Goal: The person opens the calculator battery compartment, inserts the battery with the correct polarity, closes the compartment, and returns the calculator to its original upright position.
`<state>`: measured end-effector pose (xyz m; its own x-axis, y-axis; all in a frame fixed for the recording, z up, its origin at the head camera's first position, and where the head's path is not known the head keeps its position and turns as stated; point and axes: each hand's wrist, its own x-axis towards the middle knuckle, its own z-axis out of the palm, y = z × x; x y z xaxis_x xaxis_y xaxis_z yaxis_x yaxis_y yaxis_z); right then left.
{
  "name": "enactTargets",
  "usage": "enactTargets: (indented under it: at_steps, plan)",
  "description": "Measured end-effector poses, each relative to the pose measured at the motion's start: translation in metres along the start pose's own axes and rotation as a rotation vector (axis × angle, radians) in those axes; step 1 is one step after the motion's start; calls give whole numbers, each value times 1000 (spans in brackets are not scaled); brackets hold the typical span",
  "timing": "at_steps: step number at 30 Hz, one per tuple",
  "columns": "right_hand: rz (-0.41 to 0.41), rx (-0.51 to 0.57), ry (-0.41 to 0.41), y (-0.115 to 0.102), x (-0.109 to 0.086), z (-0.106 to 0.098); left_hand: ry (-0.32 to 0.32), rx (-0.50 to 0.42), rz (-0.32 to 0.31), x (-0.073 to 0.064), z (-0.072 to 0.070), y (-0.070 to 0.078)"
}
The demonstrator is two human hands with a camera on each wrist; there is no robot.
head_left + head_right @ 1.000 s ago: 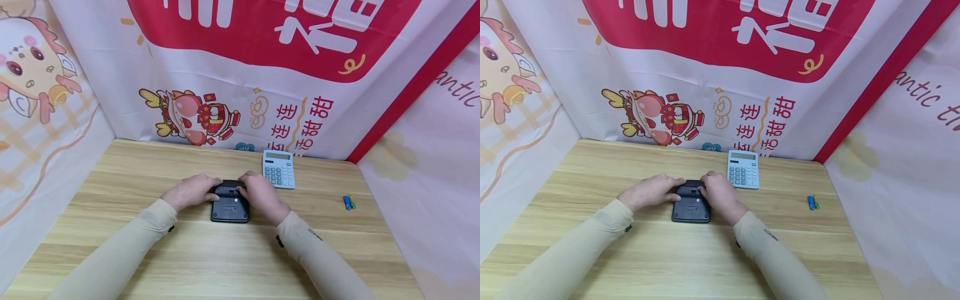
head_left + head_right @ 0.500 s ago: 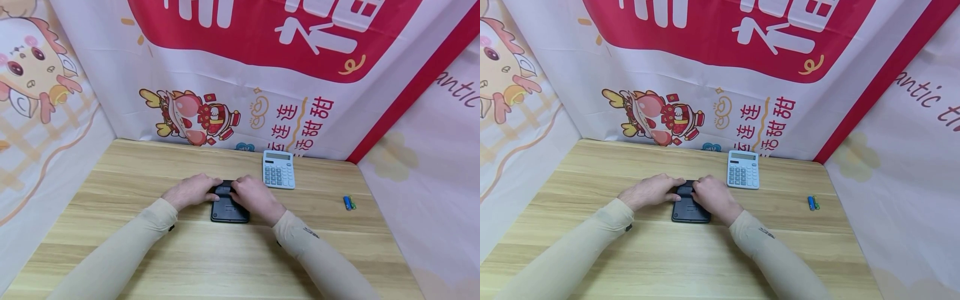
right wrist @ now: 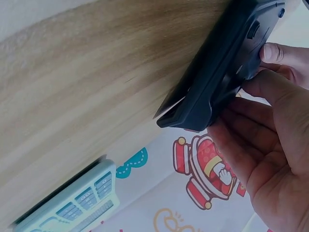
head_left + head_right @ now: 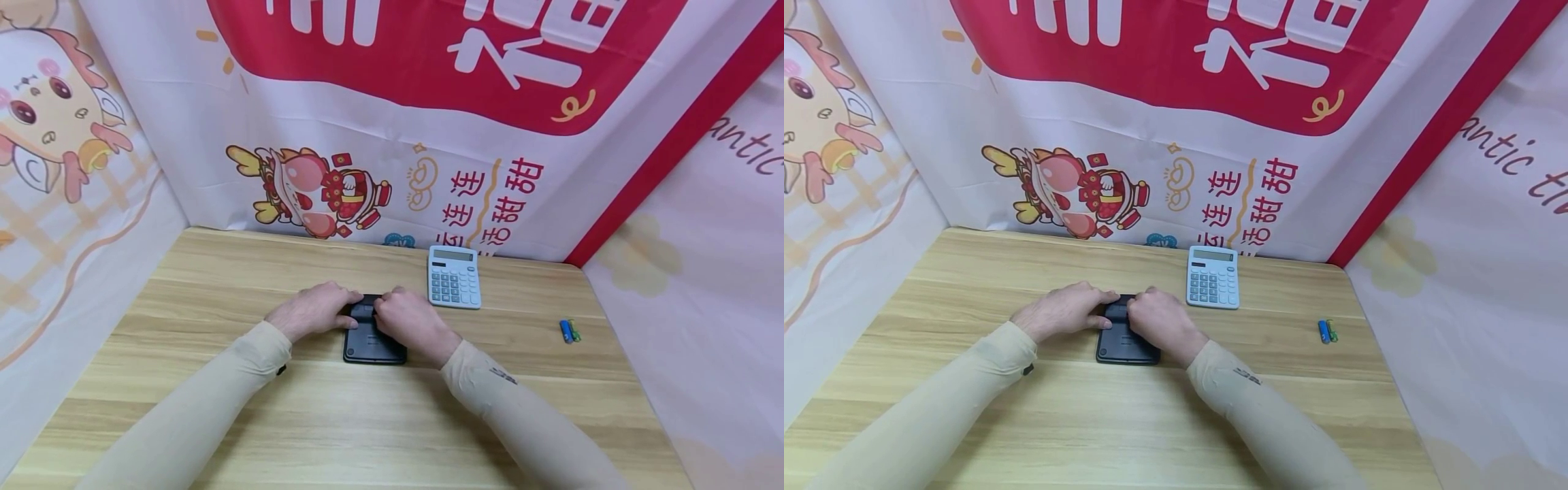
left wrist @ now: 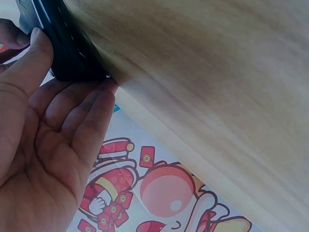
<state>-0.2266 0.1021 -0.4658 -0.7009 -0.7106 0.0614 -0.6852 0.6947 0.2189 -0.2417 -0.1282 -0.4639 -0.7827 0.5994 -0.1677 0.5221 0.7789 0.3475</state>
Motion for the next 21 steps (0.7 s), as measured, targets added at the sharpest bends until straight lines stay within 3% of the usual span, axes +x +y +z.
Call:
enactTargets:
  at_steps: [13, 21]
  plan:
    - [10, 0, -20, 3, 5, 3, -18, -13, -5, 2, -3, 1]
    - [19, 131, -21, 13, 5, 2, -21, -13, -10, 3, -3, 0]
